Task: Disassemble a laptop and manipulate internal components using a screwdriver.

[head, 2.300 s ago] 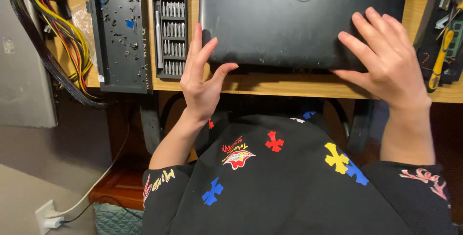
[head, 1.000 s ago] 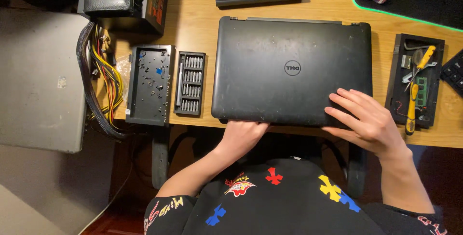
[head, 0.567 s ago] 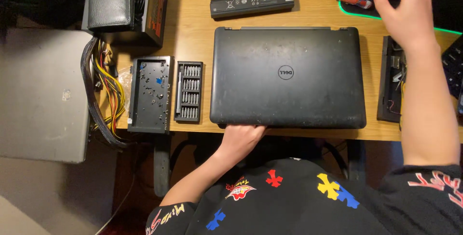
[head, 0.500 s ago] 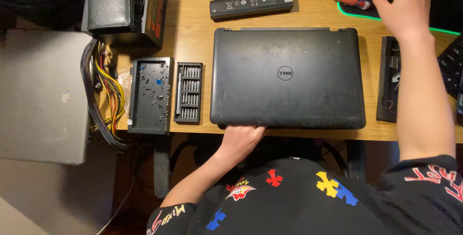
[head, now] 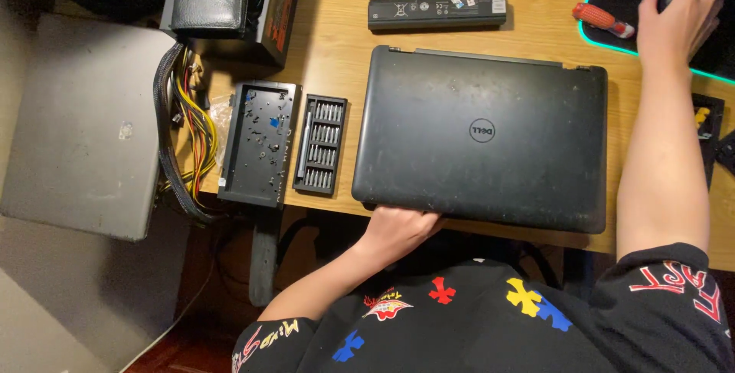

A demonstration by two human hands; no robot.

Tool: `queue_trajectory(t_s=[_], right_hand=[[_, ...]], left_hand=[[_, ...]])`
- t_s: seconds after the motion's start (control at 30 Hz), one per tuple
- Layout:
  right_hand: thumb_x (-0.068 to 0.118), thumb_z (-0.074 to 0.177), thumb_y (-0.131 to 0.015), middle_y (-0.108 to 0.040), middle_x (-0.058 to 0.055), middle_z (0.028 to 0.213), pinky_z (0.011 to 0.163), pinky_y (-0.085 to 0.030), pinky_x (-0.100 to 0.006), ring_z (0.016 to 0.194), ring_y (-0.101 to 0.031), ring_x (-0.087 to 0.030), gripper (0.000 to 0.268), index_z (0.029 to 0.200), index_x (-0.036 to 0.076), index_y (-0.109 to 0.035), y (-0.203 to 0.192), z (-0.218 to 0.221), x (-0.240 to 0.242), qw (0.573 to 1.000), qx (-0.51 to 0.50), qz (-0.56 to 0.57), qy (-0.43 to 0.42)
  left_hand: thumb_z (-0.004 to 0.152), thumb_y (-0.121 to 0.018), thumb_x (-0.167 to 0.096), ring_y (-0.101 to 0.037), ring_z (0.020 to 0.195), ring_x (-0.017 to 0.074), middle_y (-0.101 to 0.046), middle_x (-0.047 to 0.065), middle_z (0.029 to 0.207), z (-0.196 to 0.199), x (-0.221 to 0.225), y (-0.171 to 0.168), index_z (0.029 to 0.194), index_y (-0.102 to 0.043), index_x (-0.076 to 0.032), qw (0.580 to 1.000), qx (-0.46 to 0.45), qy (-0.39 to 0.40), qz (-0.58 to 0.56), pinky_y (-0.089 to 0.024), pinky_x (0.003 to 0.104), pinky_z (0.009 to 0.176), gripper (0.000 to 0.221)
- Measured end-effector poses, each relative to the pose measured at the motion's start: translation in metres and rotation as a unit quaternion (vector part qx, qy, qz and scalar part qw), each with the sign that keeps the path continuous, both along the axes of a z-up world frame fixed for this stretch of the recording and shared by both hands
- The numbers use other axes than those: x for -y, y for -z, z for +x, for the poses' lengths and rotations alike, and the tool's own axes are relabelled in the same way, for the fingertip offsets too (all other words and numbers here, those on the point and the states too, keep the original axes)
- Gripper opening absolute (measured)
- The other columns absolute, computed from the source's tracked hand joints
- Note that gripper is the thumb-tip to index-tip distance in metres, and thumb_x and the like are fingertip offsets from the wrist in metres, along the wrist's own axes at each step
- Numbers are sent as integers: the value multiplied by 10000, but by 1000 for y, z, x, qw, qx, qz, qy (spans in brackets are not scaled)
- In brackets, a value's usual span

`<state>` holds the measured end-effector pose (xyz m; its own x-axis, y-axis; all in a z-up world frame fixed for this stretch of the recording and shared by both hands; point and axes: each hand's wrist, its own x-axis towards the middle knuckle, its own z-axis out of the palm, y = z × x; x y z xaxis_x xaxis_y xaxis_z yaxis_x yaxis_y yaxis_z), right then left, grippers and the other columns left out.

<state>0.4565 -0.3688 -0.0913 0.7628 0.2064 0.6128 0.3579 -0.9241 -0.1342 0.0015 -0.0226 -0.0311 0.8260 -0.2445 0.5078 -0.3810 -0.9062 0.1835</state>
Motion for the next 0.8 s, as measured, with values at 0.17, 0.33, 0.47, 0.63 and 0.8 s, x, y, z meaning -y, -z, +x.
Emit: queue_trajectory(t_s=[0.17,0.33,0.47,0.63,0.8], right_hand=[[83,942,-711,-416,-138,1507,1114,-453,-552,1311,-523,-430,633,1517,167,-460,22,20,19,999,-46,22,5],[68,929,-732,-420,-154,1514,1103,-451,-538,1312,-517,-444,612,1486,143,-490,24,20,21,999,-27,43,6],[74,956,-728,-409,-164,1507,1120,-450,-536,1328,-515,-446,571,1471,121,-487,14,10,14,999,-29,34,0],[103,993,-722,-378,-203,1521,1115,-443,-551,1335,-511,-466,548,1484,111,-479,12,10,14,999,-36,0,3],[140,1008,-718,-366,-214,1528,1092,-441,-575,1312,-510,-490,554,1499,108,-463,3,10,14,998,-59,-15,10]], left_hand=[[937,-759,-293,-685,652,188,-663,10,692,-2,-1,14,809,-707,-170,997,-74,17,10,-507,327,541,185],[882,-750,-280,-694,721,183,-673,-1,763,0,0,4,855,-709,-161,1000,4,-1,7,-525,321,611,128],[881,-763,-305,-681,667,182,-662,-5,717,-1,0,9,835,-718,-169,1000,-14,2,5,-504,321,556,151],[887,-759,-326,-670,630,185,-644,0,667,0,0,4,780,-693,-165,1000,-4,1,-3,-496,322,543,204],[907,-770,-330,-657,573,179,-630,0,604,-1,0,13,725,-672,-170,999,-43,6,14,-487,318,503,261]])
